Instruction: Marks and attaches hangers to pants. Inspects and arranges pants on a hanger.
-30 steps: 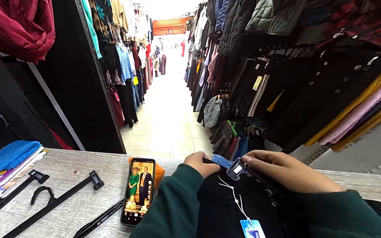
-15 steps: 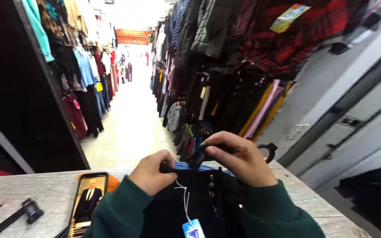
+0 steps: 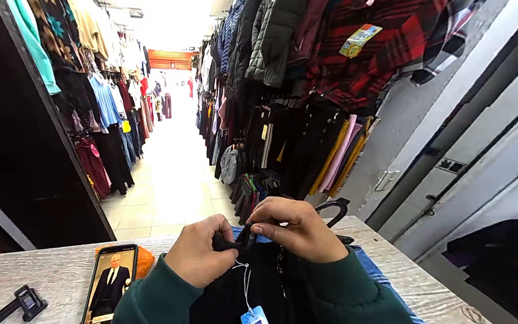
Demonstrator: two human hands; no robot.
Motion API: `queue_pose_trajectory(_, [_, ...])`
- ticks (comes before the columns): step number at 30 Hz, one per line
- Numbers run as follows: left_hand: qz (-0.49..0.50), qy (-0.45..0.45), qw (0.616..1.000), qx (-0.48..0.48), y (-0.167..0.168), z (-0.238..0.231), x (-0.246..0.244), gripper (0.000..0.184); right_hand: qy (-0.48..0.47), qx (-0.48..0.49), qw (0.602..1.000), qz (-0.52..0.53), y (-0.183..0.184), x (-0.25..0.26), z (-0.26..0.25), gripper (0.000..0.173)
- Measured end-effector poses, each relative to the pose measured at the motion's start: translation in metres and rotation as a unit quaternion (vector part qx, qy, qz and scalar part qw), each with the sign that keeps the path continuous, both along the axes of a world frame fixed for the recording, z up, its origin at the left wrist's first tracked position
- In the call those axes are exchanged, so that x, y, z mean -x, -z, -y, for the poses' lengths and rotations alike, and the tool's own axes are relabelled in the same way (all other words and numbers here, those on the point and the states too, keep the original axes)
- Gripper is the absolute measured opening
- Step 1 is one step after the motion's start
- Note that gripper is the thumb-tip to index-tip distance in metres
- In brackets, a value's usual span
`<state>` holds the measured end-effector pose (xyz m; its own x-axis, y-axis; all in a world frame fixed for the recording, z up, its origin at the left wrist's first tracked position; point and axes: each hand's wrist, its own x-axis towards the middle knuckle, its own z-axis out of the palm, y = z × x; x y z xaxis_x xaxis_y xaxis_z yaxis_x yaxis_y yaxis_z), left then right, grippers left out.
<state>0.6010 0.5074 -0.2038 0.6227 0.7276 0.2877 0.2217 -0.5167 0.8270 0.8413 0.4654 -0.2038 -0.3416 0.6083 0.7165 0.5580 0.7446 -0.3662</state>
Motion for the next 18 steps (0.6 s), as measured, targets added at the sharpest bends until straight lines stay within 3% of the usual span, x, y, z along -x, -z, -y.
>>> queue_pose_trajectory(4, [0.034, 0.006, 0.999, -0.033, -0.001, 0.004, 0.0, 0.015, -0.019, 0.042, 0.999, 0.002, 0.013, -0.003, -0.009, 0.015])
queue_pose_trajectory(7, [0.003, 0.001, 1.0, -0.018, -0.001, 0.0, 0.0, 0.016, -0.012, 0.088, 0.996, -0.006, 0.02, -0.009, -0.015, 0.017])
queue_pose_trajectory(14, [-0.081, -0.024, 0.996, 0.033, 0.017, -0.028, -0.009, 0.028, 0.123, 0.132, 0.979, 0.095, 0.046, 0.0, -0.034, 0.029])
queue_pose_trajectory(18, [-0.179, -0.04, 0.982, 0.037, 0.041, -0.047, -0.017, 0.036, 0.134, 0.081, 0.983, 0.094, 0.017, 0.007, -0.016, 0.03])
